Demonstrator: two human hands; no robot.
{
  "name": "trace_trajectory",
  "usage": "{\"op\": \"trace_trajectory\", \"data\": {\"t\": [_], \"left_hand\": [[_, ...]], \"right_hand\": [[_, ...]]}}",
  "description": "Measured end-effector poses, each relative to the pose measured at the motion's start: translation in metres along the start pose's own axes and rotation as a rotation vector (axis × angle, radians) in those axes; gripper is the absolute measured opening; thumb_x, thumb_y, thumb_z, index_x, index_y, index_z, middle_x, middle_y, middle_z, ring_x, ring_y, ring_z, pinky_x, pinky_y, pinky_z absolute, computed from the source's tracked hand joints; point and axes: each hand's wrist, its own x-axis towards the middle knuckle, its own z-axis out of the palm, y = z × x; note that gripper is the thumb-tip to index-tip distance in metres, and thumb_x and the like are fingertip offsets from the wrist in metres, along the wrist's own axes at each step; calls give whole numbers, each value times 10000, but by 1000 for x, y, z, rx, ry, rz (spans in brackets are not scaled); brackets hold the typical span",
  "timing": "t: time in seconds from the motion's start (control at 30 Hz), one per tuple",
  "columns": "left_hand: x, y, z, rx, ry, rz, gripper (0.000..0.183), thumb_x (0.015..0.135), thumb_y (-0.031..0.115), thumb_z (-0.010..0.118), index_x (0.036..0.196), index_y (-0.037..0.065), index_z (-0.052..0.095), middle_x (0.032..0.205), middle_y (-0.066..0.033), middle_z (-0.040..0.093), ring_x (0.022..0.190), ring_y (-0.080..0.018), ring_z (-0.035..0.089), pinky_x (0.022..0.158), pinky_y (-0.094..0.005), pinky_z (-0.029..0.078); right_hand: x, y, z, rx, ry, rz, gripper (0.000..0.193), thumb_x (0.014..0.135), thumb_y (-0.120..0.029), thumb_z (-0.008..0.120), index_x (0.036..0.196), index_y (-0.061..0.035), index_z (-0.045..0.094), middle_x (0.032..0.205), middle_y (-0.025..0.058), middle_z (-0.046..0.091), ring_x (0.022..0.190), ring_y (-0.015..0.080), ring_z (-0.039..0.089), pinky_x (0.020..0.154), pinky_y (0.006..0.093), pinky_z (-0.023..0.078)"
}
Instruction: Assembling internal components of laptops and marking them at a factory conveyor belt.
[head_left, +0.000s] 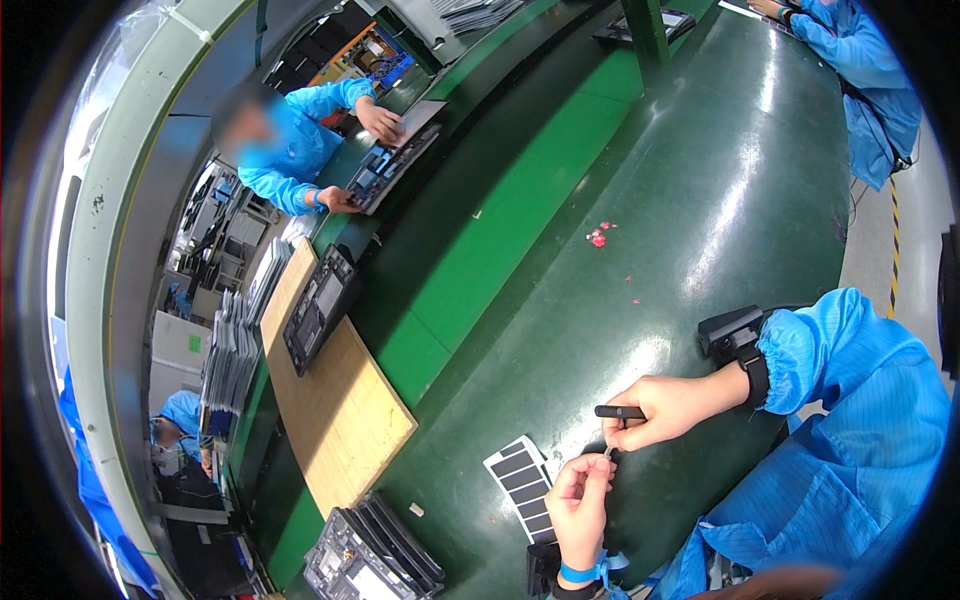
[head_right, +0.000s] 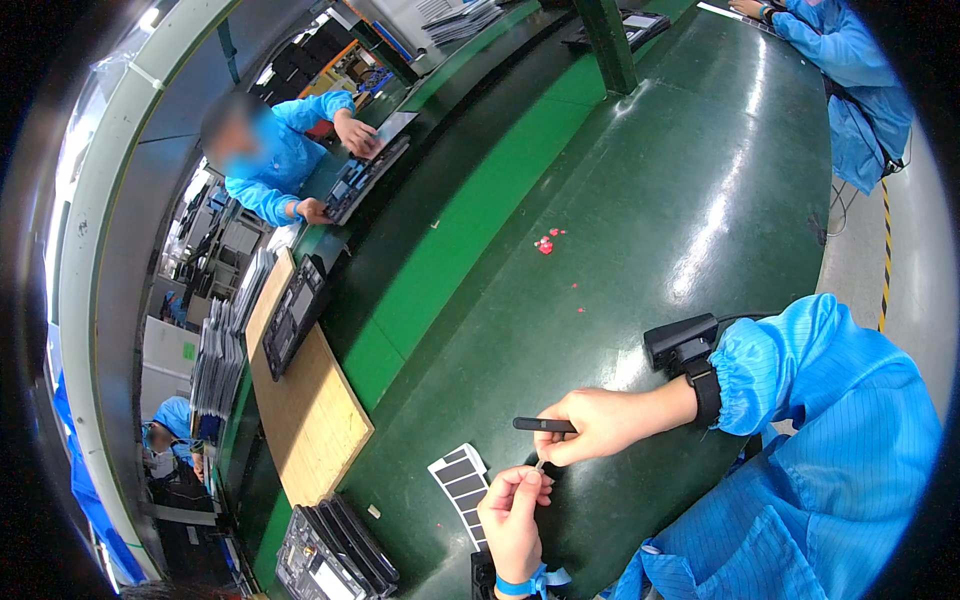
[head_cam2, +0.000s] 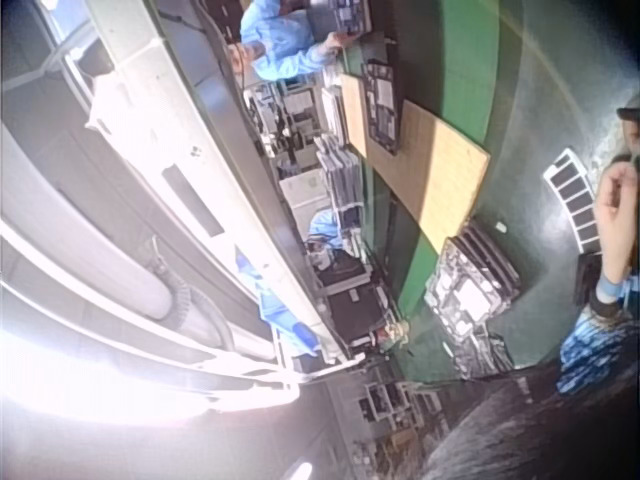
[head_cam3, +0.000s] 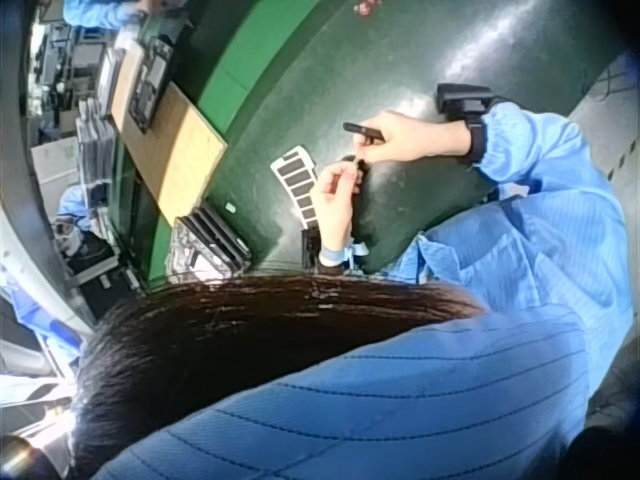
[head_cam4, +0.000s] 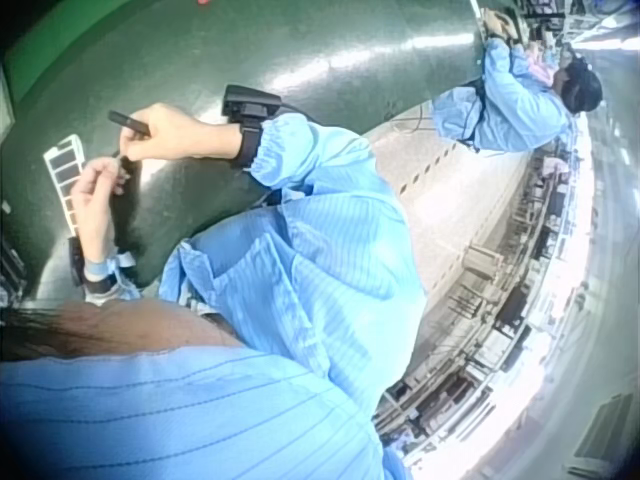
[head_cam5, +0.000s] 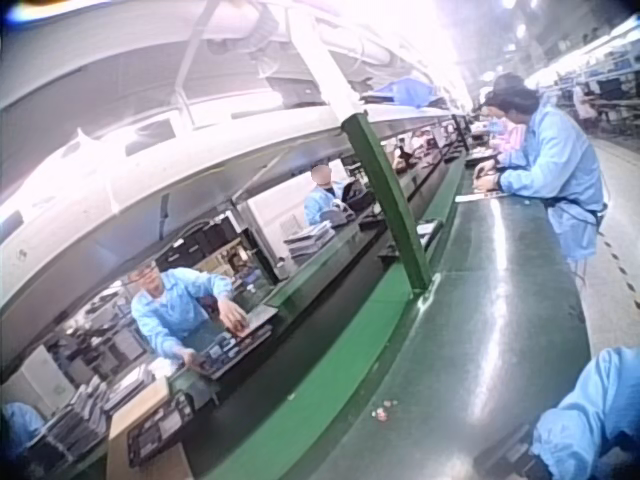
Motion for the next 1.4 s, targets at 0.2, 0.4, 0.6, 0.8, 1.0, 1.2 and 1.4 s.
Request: {"op": "trace_trajectory", "data": {"t": [0.2, 0.4, 0.6, 0.8, 1.0, 1.2, 1.4], "left_hand": [[1, 2, 0, -136, -21, -55, 143, 870, 100, 597, 921, -32, 624, 810, -74, 639, 677, -100, 543, 625, -213, 430], [2, 2, -3, -148, -45, -91, 176, 874, 109, 602, 972, -36, 627, 847, -86, 649, 694, -107, 554, 629, -216, 440], [2, 0, -5, -140, -60, -79, 209, 874, 111, 603, 1018, -39, 621, 872, -97, 652, 705, -110, 558, 630, -220, 444], [1, 2, -3, -181, -19, -45, 216, 878, 117, 602, 1033, -33, 617, 862, -93, 655, 705, -105, 562, 620, -213, 442], [-1, -1, 5, 80, 39, 43, 150, 871, 109, 619, 949, -19, 629, 796, -45, 644, 659, -65, 536, 601, -184, 424], [0, -1, 4, 14, 11, 48, 136, 868, 98, 620, 936, -20, 627, 798, -38, 636, 666, -65, 534, 602, -186, 423], [1, 3, 0, -158, -39, -62, 169, 890, 121, 576, 962, -28, 615, 812, -70, 634, 690, -102, 553, 614, -220, 440]], "right_hand": [[-1, 4, 1, 59, 6, -41, 97, 831, -132, 612, 885, -52, 627, 733, -22, 599, 664, 29, 505, 582, 215, 417], [-1, 2, 0, 40, 13, -30, 83, 829, -126, 618, 873, -56, 624, 729, -26, 593, 650, 33, 500, 575, 215, 411], [-1, 4, 1, 87, 15, -69, 77, 830, -110, 614, 869, -43, 614, 734, -24, 589, 668, 36, 507, 590, 215, 413], [0, 6, 1, 78, 16, -75, 72, 834, -104, 609, 868, -41, 613, 734, -23, 589, 668, 31, 502, 586, 211, 411], [-2, 3, 2, -2, 7, -81, 86, 837, -112, 608, 877, -37, 620, 732, -13, 604, 658, 30, 506, 578, 216, 421], [-2, 1, 1, -27, -24, -23, 93, 839, -124, 606, 880, -43, 623, 733, -11, 608, 660, 31, 506, 583, 219, 425], [-3, -1, 2, 11, -1, -60, 99, 836, -133, 610, 886, -49, 622, 729, -17, 604, 655, 32, 506, 575, 219, 419]]}}
